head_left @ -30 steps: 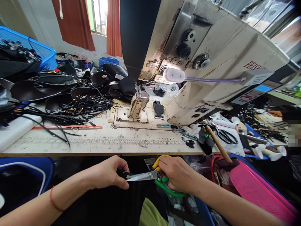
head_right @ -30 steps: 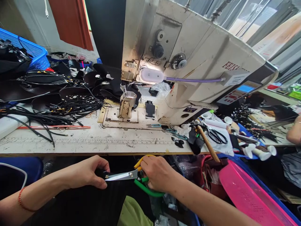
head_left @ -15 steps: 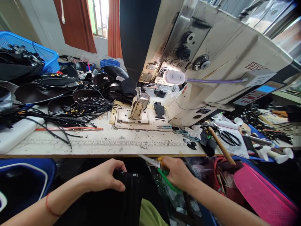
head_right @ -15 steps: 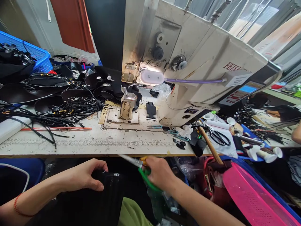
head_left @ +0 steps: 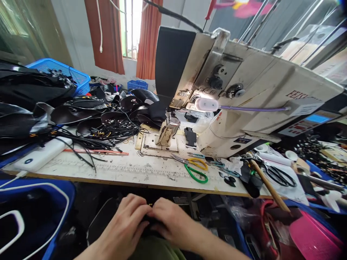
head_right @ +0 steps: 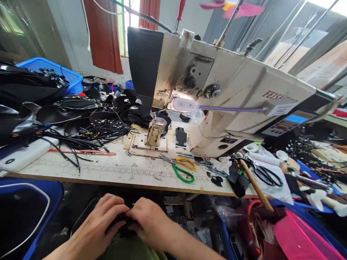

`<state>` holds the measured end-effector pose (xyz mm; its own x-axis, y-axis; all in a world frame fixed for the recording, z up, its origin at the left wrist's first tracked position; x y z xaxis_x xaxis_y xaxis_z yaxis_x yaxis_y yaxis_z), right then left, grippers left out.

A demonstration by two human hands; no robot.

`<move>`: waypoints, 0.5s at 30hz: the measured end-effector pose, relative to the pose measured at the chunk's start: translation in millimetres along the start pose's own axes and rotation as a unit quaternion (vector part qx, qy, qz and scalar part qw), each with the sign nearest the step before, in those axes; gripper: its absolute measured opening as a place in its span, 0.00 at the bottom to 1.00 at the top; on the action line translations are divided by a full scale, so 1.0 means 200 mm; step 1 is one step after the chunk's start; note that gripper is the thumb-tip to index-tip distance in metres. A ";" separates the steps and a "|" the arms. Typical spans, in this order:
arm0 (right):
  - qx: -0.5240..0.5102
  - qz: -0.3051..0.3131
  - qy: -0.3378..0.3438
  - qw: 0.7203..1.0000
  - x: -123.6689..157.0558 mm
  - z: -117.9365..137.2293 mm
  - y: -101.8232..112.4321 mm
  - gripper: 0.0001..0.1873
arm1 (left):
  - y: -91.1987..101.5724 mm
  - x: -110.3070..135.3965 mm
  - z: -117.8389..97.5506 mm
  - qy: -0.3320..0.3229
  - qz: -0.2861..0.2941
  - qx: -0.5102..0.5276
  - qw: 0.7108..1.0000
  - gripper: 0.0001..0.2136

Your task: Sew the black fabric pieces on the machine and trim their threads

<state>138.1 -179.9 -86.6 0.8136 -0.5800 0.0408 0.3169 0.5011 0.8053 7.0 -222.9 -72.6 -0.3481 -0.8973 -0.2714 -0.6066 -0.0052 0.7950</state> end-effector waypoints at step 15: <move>-0.185 -0.095 -0.135 0.969 -0.07 -0.06 -0.22 0.06 | -0.31 0.30 0.28 0.399 -0.030 0.648 0.648 0.26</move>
<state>117.7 -186.1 -129.6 0.5816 -0.8065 0.1065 0.6422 0.5355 0.5485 -16.8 -251.5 -167.8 -0.1289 -0.8579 0.4973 -0.8729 -0.1398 -0.4674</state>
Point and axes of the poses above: each hand's wrist, its own x-axis away from the middle knuckle, its own y-axis out of the back of the hand, z = x × y, the point moved 7 cm from there along -x, towards the middle knuckle, and after that the axes turned 7 degrees about -y, right-handed, at the moved point
